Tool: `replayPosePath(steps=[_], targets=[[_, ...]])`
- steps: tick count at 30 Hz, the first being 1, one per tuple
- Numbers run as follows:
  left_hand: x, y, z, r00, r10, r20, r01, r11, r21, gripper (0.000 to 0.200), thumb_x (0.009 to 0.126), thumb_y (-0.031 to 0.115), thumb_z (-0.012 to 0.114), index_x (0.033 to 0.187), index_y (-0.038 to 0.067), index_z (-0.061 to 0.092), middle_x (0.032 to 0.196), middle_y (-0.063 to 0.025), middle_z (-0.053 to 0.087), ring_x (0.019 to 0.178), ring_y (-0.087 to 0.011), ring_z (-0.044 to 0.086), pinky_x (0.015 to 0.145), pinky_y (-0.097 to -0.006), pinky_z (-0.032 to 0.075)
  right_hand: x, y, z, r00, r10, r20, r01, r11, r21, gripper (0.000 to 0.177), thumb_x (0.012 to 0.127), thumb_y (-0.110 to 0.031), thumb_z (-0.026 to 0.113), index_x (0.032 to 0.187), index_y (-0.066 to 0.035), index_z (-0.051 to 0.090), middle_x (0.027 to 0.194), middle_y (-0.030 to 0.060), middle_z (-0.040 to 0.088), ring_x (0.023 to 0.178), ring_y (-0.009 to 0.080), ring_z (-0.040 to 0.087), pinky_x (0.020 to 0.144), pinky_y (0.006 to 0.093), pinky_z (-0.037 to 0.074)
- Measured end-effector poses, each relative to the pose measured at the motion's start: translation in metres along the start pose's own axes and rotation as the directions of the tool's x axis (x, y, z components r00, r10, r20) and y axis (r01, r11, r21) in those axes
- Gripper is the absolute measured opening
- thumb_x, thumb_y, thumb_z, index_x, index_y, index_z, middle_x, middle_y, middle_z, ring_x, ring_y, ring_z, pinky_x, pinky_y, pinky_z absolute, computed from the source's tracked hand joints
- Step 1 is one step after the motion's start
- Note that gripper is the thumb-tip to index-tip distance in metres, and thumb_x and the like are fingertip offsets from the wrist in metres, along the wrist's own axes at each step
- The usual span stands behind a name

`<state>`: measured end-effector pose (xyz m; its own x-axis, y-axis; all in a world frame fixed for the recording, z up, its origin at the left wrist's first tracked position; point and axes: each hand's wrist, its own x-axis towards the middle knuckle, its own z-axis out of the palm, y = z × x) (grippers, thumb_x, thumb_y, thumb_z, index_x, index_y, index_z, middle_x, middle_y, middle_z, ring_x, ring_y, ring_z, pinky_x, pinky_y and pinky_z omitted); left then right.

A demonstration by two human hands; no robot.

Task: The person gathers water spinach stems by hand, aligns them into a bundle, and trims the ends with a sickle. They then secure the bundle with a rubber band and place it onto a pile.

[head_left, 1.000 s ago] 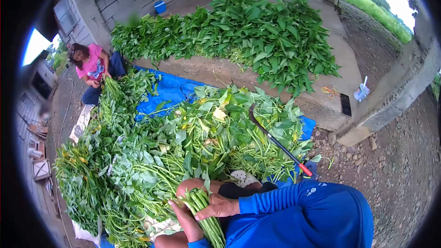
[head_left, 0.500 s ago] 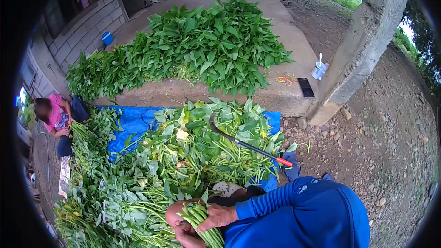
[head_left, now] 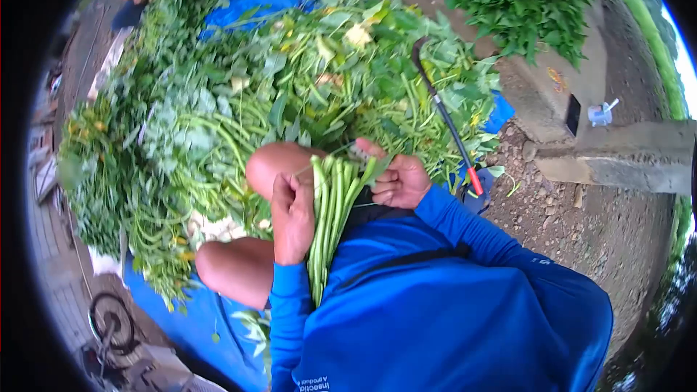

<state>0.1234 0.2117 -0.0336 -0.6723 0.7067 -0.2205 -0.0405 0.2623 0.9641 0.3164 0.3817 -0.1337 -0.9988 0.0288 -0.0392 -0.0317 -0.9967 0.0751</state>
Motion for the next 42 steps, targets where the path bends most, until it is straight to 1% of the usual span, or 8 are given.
replayPosePath(steps=[7, 13, 22, 24, 27, 31, 35, 42], targets=[[-0.004, 0.001, 0.006, 0.959, 0.283, -0.028, -0.26, 0.913, 0.315, 0.027, 0.1, 0.011, 0.07, 0.092, 0.004, 0.045, 0.07, -0.0057, 0.041, 0.062, -0.0149, 0.04, 0.057, -0.0368, 0.042, 0.008, -0.036, 0.103, 0.948, 0.106, 0.302, 0.028, 0.913, -0.408, 0.099, 0.104, -0.023, 0.068, 0.175, -0.03, -0.001, 0.113, 0.0258, 0.073, 0.086, 0.0301, 0.075, 0.102, 0.0518, 0.06], [-0.018, 0.009, -0.02, 0.912, 0.397, 0.106, -0.41, 0.889, 0.204, 0.04, 0.101, 0.018, 0.072, 0.07, 0.003, 0.052, 0.062, -0.0078, 0.047, 0.055, -0.0214, 0.046, 0.052, -0.0401, 0.035, 0.027, 0.017, 0.179, 0.956, 0.193, 0.219, 0.164, 0.266, -0.95, 0.05, 0.096, -0.014, 0.079, 0.145, -0.015, 0.07, 0.113, 0.0147, 0.071, 0.096, 0.0272, 0.07, 0.089, 0.0432, 0.055], [-0.057, 0.007, -0.059, 0.85, 0.526, -0.009, -0.49, 0.798, 0.351, 0.02, 0.096, 0.014, 0.059, 0.106, -0.002, 0.064, 0.1, -0.0151, 0.063, 0.09, -0.0263, 0.062, 0.082, -0.0354, 0.05, 0.075, 0.084, 0.209, 0.715, 0.027, 0.698, 0.617, -0.494, -0.613, 0.033, 0.092, -0.007, 0.078, 0.123, -0.006, 0.07, 0.088, -0.0023, 0.058, 0.085, 0.0157, 0.062, 0.079, 0.0378, 0.051], [-0.065, 0.014, -0.062, 0.936, 0.241, -0.255, -0.215, 0.968, 0.128, 0.022, 0.096, 0.011, 0.055, 0.107, -0.004, 0.067, 0.098, -0.0135, 0.065, 0.089, -0.0237, 0.063, 0.083, -0.0372, 0.05, 0.011, 0.043, 0.144, 0.949, -0.273, -0.155, -0.232, -0.275, -0.933, 0.039, 0.097, -0.006, 0.076, 0.134, -0.008, 0.062, 0.078, -0.0041, 0.053, 0.068, 0.0079, 0.053, 0.065, 0.0329, 0.046], [-0.071, 0.033, -0.062, 0.986, -0.012, -0.167, 0.021, 0.999, 0.051, 0.036, 0.104, 0.019, 0.049, 0.092, -0.007, 0.071, 0.086, -0.0122, 0.067, 0.085, -0.0199, 0.064, 0.078, -0.0349, 0.05, -0.008, 0.061, 0.105, 0.815, -0.223, -0.535, -0.404, 0.443, -0.8, 0.038, 0.107, -0.037, 0.069, 0.125, -0.005, 0.057, 0.064, -0.0071, 0.043, 0.053, 0.0038, 0.039, 0.052, 0.027, 0.039], [-0.063, 0.085, -0.057, 0.993, -0.111, -0.044, 0.115, 0.987, 0.114, 0.066, 0.115, 0.038, 0.04, 0.079, -0.007, 0.072, 0.072, -0.0109, 0.066, 0.071, -0.0195, 0.062, 0.071, -0.0343, 0.05, 0.029, 0.001, 0.102, 0.903, 0.249, -0.349, -0.421, 0.665, -0.617, 0.09, 0.106, -0.08, 0.03, 0.149, -0.005, 0.057, 0.062, -0.0041, 0.043, 0.048, 0.0065, 0.038, 0.052, 0.0257, 0.041], [-0.066, 0.111, -0.044, 0.979, -0.204, 0.026, 0.203, 0.978, 0.051, 0.066, 0.119, 0.045, 0.036, 0.095, -0.004, 0.073, 0.065, -0.0086, 0.065, 0.062, -0.0145, 0.061, 0.065, -0.0301, 0.05, 0.074, -0.022, 0.12, 0.77, 0.401, -0.496, -0.601, 0.718, -0.352, 0.099, 0.107, -0.078, 0.031, 0.098, 0.01, 0.075, 0.073, 0.0074, 0.072, 0.042, 0.0127, 0.045, 0.044, 0.0265, 0.042], [-0.07, 0.06, -0.103, 0.918, -0.122, 0.378, 0.248, 0.92, -0.305, 0.084, 0.094, -0.003, 0.07, 0.165, 0.001, 0.025, 0.139, -0.0223, 0.061, 0.134, -0.0282, 0.059, 0.117, -0.0421, 0.046, 0.077, 0.067, -0.002, 0.833, 0.545, -0.096, -0.549, 0.835, -0.02, 0.04, 0.111, -0.048, 0.052, 0.125, -0.014, 0.067, 0.105, 0.0047, 0.075, 0.079, 0.0199, 0.069, 0.051, 0.0326, 0.048]])
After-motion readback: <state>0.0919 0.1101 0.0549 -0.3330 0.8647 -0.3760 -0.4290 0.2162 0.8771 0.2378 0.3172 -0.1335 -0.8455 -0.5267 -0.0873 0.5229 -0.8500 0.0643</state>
